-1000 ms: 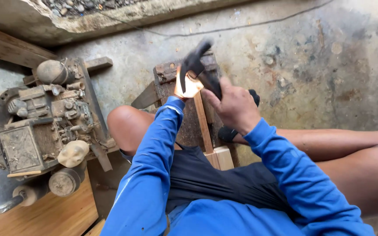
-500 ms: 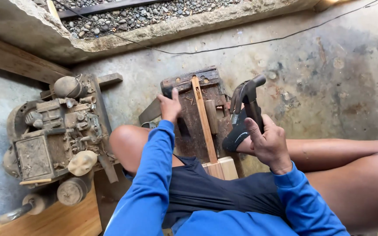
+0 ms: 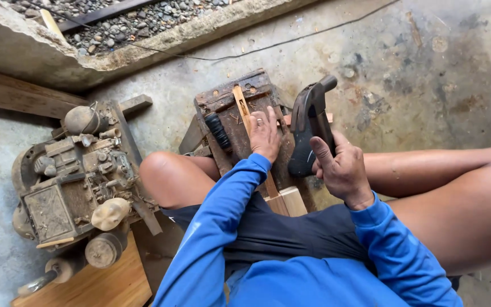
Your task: The person sits on the floor and fits a wooden handle into the head of a hand tool, holding the handle upright and striking it with a claw hammer to drive it into the tool head. They repeatedly reposition the handle and hammer, tapping the handle end to seat it.
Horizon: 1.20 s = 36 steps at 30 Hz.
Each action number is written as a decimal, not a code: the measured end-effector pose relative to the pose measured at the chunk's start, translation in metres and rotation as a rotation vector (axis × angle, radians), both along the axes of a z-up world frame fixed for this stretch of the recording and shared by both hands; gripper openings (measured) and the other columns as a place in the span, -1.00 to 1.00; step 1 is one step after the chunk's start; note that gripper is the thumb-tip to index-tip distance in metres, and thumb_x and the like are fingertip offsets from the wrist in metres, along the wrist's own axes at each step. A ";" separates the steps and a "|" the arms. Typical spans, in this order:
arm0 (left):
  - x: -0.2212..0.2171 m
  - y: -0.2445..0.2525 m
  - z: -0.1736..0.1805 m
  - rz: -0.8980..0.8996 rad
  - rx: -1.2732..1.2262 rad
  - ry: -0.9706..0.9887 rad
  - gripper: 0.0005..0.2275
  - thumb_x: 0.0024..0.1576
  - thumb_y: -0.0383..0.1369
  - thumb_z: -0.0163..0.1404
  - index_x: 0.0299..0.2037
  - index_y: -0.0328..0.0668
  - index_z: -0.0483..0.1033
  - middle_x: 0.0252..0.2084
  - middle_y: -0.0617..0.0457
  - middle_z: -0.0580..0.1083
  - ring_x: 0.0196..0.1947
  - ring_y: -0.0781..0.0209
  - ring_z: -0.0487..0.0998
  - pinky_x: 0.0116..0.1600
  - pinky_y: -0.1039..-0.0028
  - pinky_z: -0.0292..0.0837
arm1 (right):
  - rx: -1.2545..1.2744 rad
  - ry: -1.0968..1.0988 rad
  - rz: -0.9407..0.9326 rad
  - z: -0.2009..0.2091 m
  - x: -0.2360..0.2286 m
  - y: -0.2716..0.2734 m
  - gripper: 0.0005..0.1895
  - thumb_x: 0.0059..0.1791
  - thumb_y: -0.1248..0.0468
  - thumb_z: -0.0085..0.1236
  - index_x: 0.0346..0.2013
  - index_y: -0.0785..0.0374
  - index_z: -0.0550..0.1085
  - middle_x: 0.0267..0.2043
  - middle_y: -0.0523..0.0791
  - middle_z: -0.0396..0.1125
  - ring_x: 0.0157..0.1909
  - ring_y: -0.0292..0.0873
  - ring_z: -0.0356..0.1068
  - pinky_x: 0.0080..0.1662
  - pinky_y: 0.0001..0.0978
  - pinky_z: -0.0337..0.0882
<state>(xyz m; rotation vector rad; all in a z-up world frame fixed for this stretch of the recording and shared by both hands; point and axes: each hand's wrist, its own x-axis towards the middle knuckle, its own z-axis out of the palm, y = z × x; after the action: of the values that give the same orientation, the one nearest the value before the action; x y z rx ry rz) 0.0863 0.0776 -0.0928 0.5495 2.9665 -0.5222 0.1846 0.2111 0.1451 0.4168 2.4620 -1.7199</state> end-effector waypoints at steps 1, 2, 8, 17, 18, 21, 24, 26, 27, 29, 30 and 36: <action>0.005 0.003 -0.031 0.095 0.104 0.137 -0.36 0.26 -0.16 -0.02 0.50 -0.22 0.04 0.26 -0.24 0.32 0.24 -0.12 0.37 0.32 0.15 0.23 | -0.002 -0.008 -0.002 -0.001 0.005 0.000 -0.56 0.09 -0.05 0.05 -0.16 0.32 0.46 -0.66 -0.19 0.33 -0.63 -0.41 0.28 -0.53 -0.53 0.28; 0.012 0.005 -0.018 0.090 0.103 0.126 -0.36 0.26 -0.16 -0.02 0.50 -0.22 0.04 0.26 -0.24 0.32 0.24 -0.12 0.37 0.32 0.15 0.23 | -0.004 -0.019 -0.008 -0.008 0.010 0.002 -0.56 0.09 -0.05 0.05 -0.16 0.32 0.46 -0.66 -0.19 0.33 -0.63 -0.41 0.28 -0.53 -0.53 0.28; -0.006 -0.003 0.042 0.288 0.720 -0.059 -0.18 -0.07 -0.46 0.25 0.42 -0.18 0.04 0.34 -0.50 0.24 -0.02 -0.22 0.51 0.04 0.15 0.49 | -0.118 -0.008 -0.071 -0.022 0.017 0.000 -0.55 0.09 -0.08 0.02 -0.18 0.30 0.44 -0.60 -0.24 0.28 -0.62 -0.42 0.27 -0.56 -0.54 0.25; -0.066 -0.099 0.097 0.133 1.765 -0.320 -0.54 0.08 -0.33 0.33 0.09 -0.19 0.35 -0.15 -0.09 0.57 -0.17 0.07 0.66 -0.05 0.34 0.66 | -0.343 0.034 -0.092 -0.031 0.024 0.003 -0.55 0.14 -0.07 -0.02 -0.21 0.31 0.37 -0.53 -0.23 0.26 -0.59 -0.40 0.23 -0.51 -0.57 0.21; -0.072 -0.105 0.100 0.231 1.913 -0.334 -0.59 0.11 -0.36 0.27 0.07 -0.20 0.34 -0.16 -0.04 0.57 -0.21 0.13 0.64 -0.07 0.37 0.64 | -0.347 0.012 -0.098 -0.031 0.023 0.001 -0.56 0.13 -0.08 -0.03 -0.20 0.30 0.38 -0.53 -0.23 0.25 -0.59 -0.41 0.23 -0.51 -0.57 0.22; -0.093 -0.120 0.084 0.303 2.182 -0.261 -0.66 0.13 -0.45 0.20 0.03 -0.22 0.33 -0.19 0.01 0.53 -0.27 0.20 0.60 -0.13 0.39 0.60 | -0.302 -0.030 -0.082 -0.035 0.021 -0.005 -0.56 0.12 -0.08 -0.04 -0.20 0.29 0.39 -0.55 -0.23 0.25 -0.60 -0.40 0.24 -0.52 -0.57 0.23; -0.112 -0.119 0.054 0.271 2.287 -0.150 -0.68 0.12 -0.52 0.19 0.01 -0.23 0.33 -0.22 0.02 0.49 -0.29 0.23 0.56 -0.16 0.38 0.58 | -0.236 -0.065 -0.048 -0.035 0.019 -0.010 -0.57 0.11 -0.08 -0.03 -0.20 0.28 0.40 -0.56 -0.23 0.25 -0.62 -0.39 0.24 -0.53 -0.55 0.23; -0.122 -0.118 0.038 0.274 2.275 -0.119 -0.67 0.12 -0.53 0.19 0.01 -0.23 0.32 -0.24 0.03 0.49 -0.29 0.25 0.56 -0.16 0.39 0.58 | -0.219 -0.080 -0.025 -0.033 0.019 -0.016 -0.57 0.10 -0.08 -0.03 -0.19 0.27 0.40 -0.56 -0.23 0.25 -0.62 -0.39 0.25 -0.53 -0.55 0.23; -0.127 -0.116 0.034 0.250 2.237 -0.078 -0.67 0.13 -0.53 0.20 0.01 -0.22 0.33 -0.23 0.04 0.48 -0.27 0.25 0.56 -0.14 0.40 0.59 | -0.173 -0.084 -0.017 -0.031 0.019 -0.018 -0.57 0.10 -0.07 -0.03 -0.20 0.27 0.41 -0.56 -0.23 0.26 -0.62 -0.40 0.26 -0.53 -0.55 0.24; -0.131 -0.112 0.029 0.234 2.200 -0.040 -0.67 0.13 -0.53 0.20 0.02 -0.21 0.33 -0.22 0.05 0.48 -0.25 0.26 0.55 -0.12 0.41 0.61 | -0.124 -0.094 -0.008 -0.029 0.019 -0.020 -0.57 0.10 -0.07 -0.03 -0.21 0.28 0.42 -0.56 -0.23 0.27 -0.61 -0.40 0.26 -0.53 -0.55 0.25; -0.130 -0.109 0.029 0.235 2.208 -0.030 -0.66 0.13 -0.53 0.20 0.03 -0.21 0.33 -0.22 0.05 0.48 -0.25 0.27 0.55 -0.12 0.42 0.60 | -0.126 -0.092 -0.003 -0.028 0.020 -0.021 -0.57 0.10 -0.07 -0.03 -0.20 0.28 0.42 -0.56 -0.23 0.26 -0.61 -0.40 0.26 -0.53 -0.55 0.25; -0.128 -0.096 0.039 0.255 2.264 -0.011 -0.58 0.10 -0.52 0.19 0.12 -0.18 0.28 -0.19 0.08 0.48 -0.24 0.29 0.58 -0.10 0.42 0.63 | -0.120 -0.091 0.000 -0.030 0.017 -0.023 -0.57 0.11 -0.07 -0.03 -0.21 0.28 0.42 -0.56 -0.23 0.26 -0.61 -0.40 0.26 -0.52 -0.55 0.24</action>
<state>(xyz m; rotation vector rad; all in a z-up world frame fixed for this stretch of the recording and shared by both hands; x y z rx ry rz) -0.0421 -0.0180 -0.0541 0.0463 1.9705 2.7573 0.2020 0.1886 0.1146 0.4712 2.2831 -1.7949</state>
